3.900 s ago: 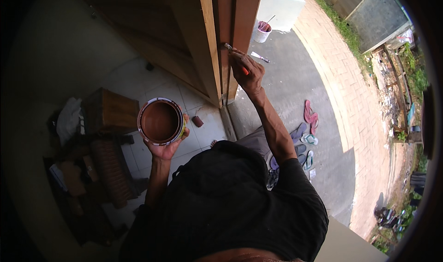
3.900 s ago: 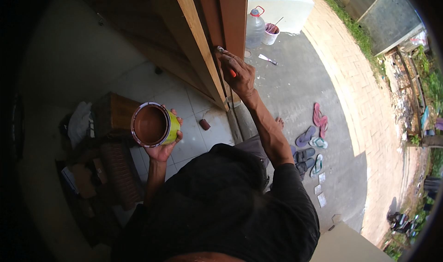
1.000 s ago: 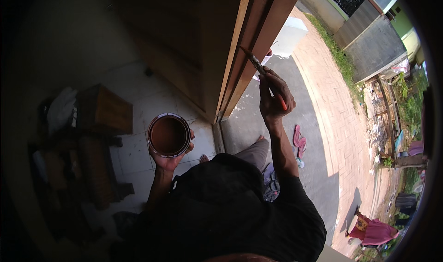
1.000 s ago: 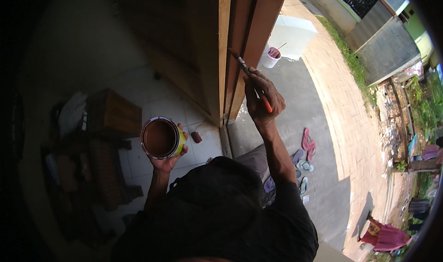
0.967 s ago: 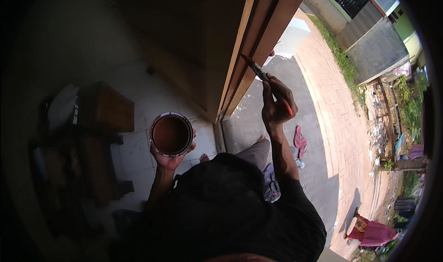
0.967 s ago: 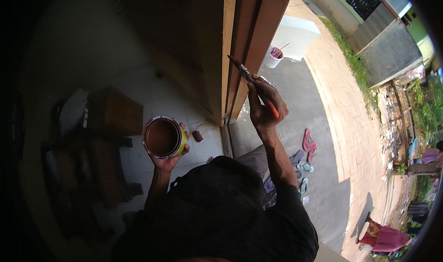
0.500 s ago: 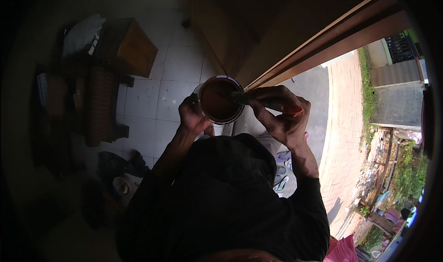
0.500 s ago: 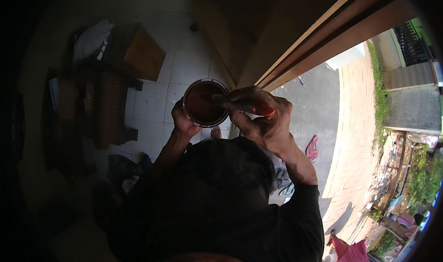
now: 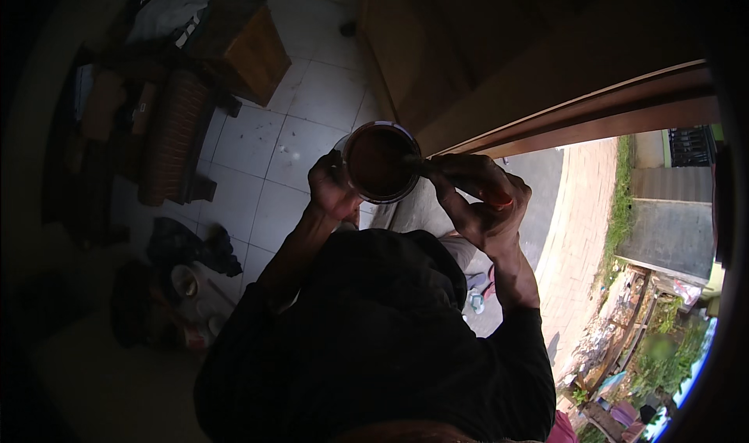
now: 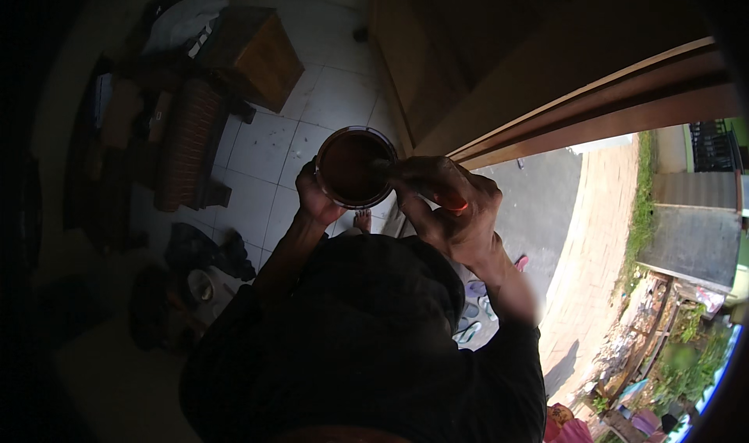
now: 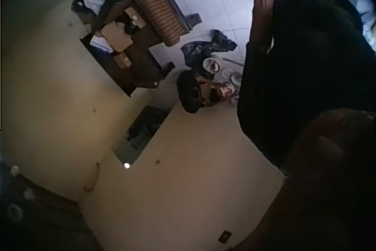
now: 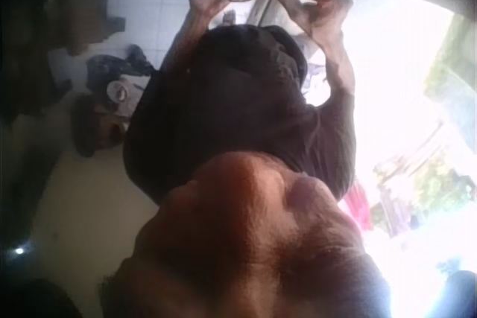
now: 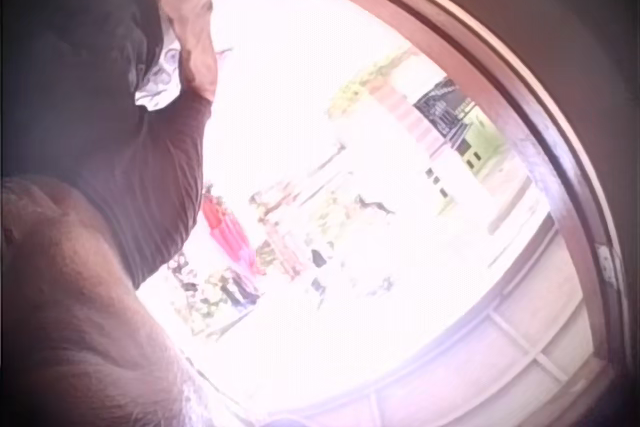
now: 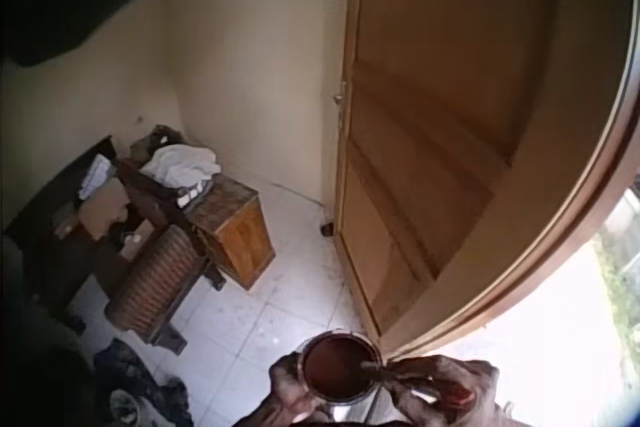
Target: The person paints a wooden door frame with brown paint using a brush, dipping the brush into a yellow paint can and applying the paint to different sections of the frame.
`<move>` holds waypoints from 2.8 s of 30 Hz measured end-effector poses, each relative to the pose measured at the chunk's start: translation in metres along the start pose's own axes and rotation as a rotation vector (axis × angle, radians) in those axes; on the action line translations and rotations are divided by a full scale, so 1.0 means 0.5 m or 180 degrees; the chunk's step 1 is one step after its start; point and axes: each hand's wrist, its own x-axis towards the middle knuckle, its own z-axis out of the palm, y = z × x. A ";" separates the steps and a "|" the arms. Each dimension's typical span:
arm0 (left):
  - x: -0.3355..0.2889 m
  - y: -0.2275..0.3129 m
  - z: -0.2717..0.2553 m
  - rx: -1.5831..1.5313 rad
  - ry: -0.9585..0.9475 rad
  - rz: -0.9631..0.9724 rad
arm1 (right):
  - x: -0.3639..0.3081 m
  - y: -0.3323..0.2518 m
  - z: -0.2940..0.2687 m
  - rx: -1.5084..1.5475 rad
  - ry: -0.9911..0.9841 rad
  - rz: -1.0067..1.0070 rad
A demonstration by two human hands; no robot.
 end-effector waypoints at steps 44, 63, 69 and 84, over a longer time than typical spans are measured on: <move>0.077 0.008 -0.009 0.0150 0.0546 -0.0427 | -0.065 -0.039 -0.059 -0.0380 0.1067 -0.0099; 0.082 -0.005 -0.064 -0.0235 0.0358 -0.0505 | -0.057 0.034 -0.330 -0.1950 0.0155 0.0234; 0.080 -0.008 -0.056 -0.0287 0.0404 -0.0493 | -0.042 0.103 -0.305 -0.1990 0.0032 0.0115; 0.065 -0.008 -0.055 -0.0239 0.0478 -0.0396 | -0.034 0.198 -0.312 -0.2644 -0.0230 0.0103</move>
